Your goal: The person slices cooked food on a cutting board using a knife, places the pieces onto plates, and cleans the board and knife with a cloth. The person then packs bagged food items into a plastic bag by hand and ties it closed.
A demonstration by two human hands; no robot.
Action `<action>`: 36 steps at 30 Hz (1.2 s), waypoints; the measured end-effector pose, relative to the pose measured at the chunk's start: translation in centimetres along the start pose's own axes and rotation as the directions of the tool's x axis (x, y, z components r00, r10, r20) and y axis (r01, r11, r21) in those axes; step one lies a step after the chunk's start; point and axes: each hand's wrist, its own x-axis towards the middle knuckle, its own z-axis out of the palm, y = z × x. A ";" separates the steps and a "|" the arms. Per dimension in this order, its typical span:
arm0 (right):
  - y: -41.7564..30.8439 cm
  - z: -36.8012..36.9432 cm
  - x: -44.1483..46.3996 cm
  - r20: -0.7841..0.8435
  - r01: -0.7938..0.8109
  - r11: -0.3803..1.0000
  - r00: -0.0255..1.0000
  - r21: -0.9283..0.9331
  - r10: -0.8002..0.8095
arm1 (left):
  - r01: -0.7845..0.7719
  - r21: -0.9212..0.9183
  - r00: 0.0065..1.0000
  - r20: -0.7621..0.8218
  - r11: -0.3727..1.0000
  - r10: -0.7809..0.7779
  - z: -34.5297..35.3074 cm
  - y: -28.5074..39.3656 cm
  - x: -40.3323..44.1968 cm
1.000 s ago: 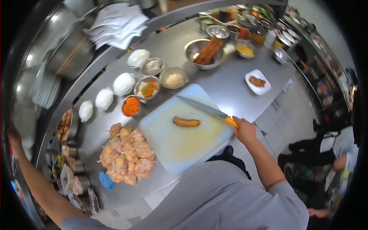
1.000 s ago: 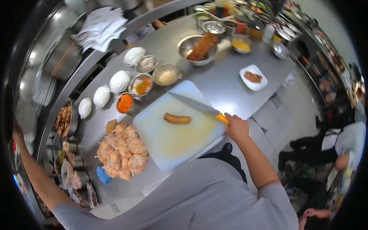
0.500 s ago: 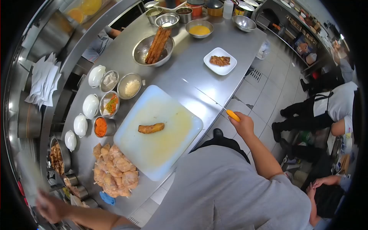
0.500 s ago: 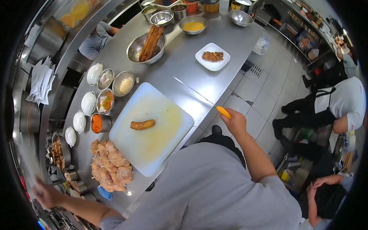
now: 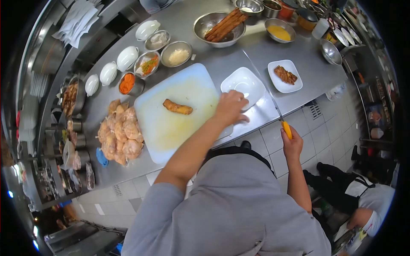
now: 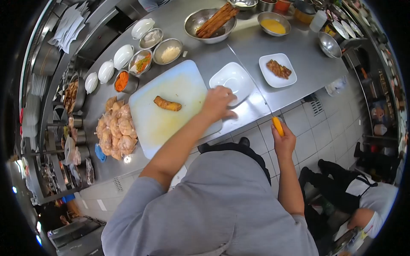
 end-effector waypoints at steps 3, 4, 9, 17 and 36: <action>0.9 -1.0 -0.4 0.018 0.063 0.991 0.998 -0.116 -0.061 | 0.188 0.159 0.975 0.091 0.969 -0.204 -7.0 -3.7 -4.9; 0.9 -1.0 -0.8 0.035 0.074 0.994 0.997 -0.086 -0.071 | 0.281 0.157 0.945 0.130 0.947 -0.302 -8.6 -6.2 -7.2; -3.3 -0.2 -1.7 0.242 0.066 0.998 0.968 -0.013 -0.061 | 0.427 0.216 0.882 0.116 0.878 -0.457 -11.1 -13.0 -13.5; -8.7 6.3 -2.8 0.625 0.414 0.835 0.773 -0.363 -0.112 | 0.459 -0.193 0.886 0.170 0.867 -0.432 -9.3 -12.9 -11.0; -15.6 6.7 -6.8 0.716 0.592 0.633 0.693 -0.498 -0.086 | 0.388 0.054 0.886 -0.295 0.920 -0.357 -5.8 -8.4 -11.9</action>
